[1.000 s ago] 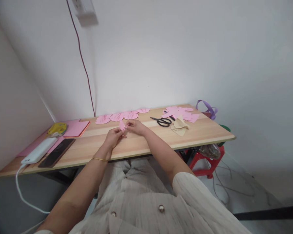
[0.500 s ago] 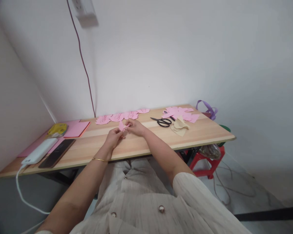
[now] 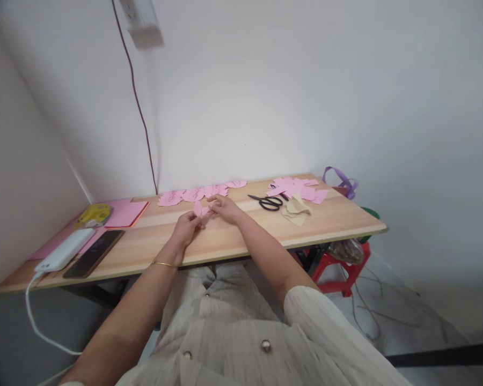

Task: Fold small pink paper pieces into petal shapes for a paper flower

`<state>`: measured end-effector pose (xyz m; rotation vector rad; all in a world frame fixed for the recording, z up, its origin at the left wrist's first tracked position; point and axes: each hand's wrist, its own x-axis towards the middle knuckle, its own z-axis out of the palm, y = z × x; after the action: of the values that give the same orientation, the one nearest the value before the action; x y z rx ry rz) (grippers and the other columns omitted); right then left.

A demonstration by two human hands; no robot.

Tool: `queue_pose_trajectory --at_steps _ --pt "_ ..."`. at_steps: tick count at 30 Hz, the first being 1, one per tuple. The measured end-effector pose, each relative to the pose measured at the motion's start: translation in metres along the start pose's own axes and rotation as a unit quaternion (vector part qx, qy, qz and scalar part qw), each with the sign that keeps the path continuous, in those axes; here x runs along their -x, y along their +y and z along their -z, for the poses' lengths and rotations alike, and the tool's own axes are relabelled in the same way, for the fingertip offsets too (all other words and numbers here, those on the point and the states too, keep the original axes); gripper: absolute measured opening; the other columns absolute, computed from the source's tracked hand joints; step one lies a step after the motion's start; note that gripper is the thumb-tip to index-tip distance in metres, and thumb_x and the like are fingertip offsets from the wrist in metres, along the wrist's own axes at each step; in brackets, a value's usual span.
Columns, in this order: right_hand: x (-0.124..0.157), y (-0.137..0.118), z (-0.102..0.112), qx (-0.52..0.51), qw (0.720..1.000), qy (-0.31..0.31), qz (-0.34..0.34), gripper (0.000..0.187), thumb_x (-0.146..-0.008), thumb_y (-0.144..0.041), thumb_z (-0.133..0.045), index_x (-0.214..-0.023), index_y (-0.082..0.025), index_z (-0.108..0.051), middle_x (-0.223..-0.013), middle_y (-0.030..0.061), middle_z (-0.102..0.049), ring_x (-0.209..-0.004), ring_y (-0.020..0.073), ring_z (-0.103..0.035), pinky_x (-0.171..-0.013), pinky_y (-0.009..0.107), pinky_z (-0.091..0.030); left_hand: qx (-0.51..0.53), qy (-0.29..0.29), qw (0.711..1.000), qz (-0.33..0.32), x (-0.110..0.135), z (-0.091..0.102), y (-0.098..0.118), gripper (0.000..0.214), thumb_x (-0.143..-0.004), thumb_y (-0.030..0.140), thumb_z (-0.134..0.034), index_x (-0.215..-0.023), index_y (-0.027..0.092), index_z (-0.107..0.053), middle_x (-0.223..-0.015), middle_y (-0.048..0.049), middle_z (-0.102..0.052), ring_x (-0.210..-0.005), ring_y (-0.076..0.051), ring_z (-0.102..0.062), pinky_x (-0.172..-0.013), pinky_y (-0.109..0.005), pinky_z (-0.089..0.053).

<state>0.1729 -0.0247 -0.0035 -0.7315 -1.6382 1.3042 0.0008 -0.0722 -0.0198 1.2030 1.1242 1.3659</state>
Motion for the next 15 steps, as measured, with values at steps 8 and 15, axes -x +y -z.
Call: queue_pose_trajectory --at_steps 8,15 --pt "0.002 -0.005 0.001 -0.013 1.000 0.020 0.016 0.037 -0.065 -0.035 -0.075 -0.094 -0.016 -0.063 -0.074 -0.0001 -0.065 -0.068 0.0112 -0.060 -0.070 0.026 -0.047 0.065 0.004 0.998 -0.022 -0.004 0.002 -0.003 0.028 -0.054 0.028 -0.080 -0.068 0.014 -0.061 -0.055 0.0043 -0.052 -0.050 -0.007 -0.048 -0.053 -0.023 -0.046" --pt "0.001 0.003 -0.018 0.021 0.998 -0.011 0.064 0.028 -0.061 -0.035 -0.076 -0.076 -0.013 -0.065 -0.077 0.0028 -0.067 -0.071 0.0131 -0.058 -0.071 0.027 -0.045 0.081 -0.009 0.996 -0.032 -0.001 -0.001 0.001 0.031 -0.053 0.029 -0.083 -0.072 0.013 -0.064 -0.064 0.0022 -0.058 -0.056 -0.008 -0.053 -0.058 -0.024 -0.048"
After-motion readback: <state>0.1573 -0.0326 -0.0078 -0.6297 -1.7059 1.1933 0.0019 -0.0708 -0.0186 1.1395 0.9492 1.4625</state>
